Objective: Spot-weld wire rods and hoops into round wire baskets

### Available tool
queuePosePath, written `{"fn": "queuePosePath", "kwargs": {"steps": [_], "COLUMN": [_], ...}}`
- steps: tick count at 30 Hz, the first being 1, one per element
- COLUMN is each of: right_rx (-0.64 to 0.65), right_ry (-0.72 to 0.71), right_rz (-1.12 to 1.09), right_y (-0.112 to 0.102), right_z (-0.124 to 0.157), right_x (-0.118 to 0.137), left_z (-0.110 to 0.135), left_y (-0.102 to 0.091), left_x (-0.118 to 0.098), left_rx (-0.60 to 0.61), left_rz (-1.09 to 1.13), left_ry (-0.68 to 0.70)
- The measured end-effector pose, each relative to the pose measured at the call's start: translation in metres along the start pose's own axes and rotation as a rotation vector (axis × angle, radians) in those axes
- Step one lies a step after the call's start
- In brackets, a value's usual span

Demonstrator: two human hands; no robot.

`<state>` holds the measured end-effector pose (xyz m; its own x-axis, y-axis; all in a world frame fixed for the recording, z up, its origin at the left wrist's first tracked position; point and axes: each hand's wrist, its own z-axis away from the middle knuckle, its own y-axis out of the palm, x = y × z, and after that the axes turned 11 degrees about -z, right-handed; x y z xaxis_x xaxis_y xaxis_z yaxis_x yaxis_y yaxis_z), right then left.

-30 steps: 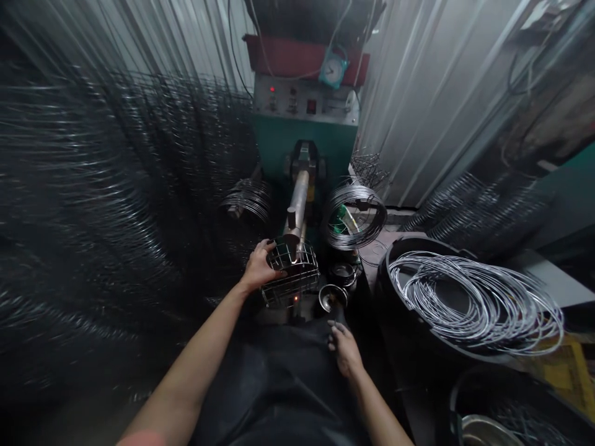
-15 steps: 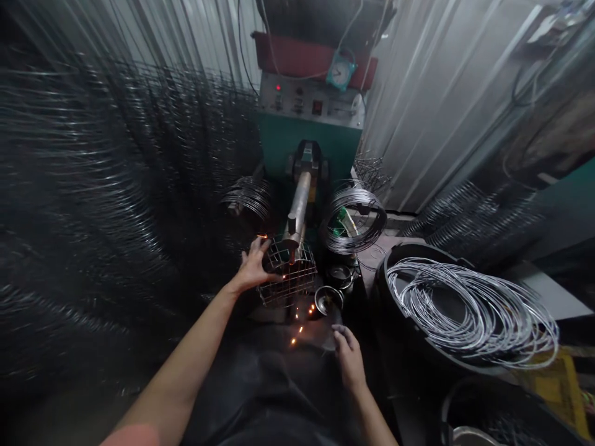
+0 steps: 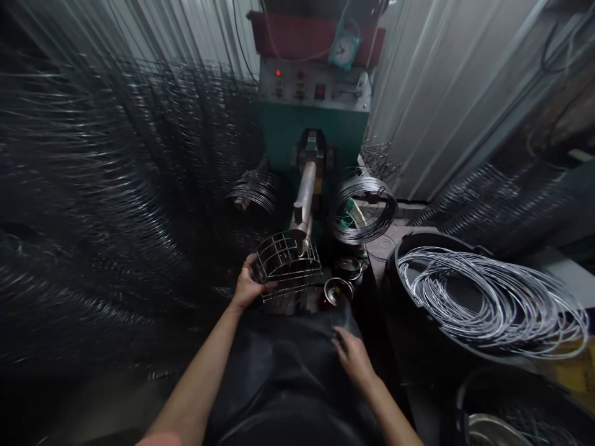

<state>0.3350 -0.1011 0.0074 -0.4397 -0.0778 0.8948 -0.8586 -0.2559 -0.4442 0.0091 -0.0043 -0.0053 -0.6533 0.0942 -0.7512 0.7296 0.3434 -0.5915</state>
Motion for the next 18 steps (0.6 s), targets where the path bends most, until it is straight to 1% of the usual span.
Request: {"fn": "queuePosePath", "kwargs": {"steps": [2,4,6,7,9,10,12,14,16,18], "right_rx": [0.092,0.252,0.375,0.411,0.443,0.437,0.391,0.335,0.328,0.399], "right_ry": [-0.024,-0.065,-0.091,-0.095,-0.087,-0.082,-0.078,-0.096,-0.127,-0.138], "right_rz": [-0.081,-0.13,-0.137,-0.115,-0.026,0.032,0.148,0.223,0.188,0.073], "right_y": [-0.011,-0.018,-0.019,-0.017,-0.009,-0.004,0.005,0.009,0.005,-0.007], "right_z": [-0.012,-0.026,-0.042,-0.05,-0.065,-0.071,-0.079,-0.08,-0.077,-0.073], "right_x": [0.044,0.087,0.12,0.13,0.141,0.143,0.143,0.143,0.144,0.146], "left_z": [0.01,0.02,0.026,0.028,0.029,0.029,0.026,0.024,0.021,0.02], "left_y": [-0.016,-0.029,-0.037,-0.04,-0.043,-0.044,-0.045,-0.045,-0.046,-0.045], "left_x": [-0.012,-0.027,-0.045,-0.055,-0.075,-0.083,-0.098,-0.107,-0.111,-0.111], "left_rx": [0.011,0.093,0.188,0.227,0.284,0.304,0.333,0.358,0.382,0.4], "left_rz": [-0.028,-0.115,-0.248,-0.321,-0.449,-0.495,-0.556,-0.587,-0.593,-0.586], "left_ry": [0.072,0.174,0.25,0.277,0.322,0.344,0.382,0.408,0.413,0.396]}}
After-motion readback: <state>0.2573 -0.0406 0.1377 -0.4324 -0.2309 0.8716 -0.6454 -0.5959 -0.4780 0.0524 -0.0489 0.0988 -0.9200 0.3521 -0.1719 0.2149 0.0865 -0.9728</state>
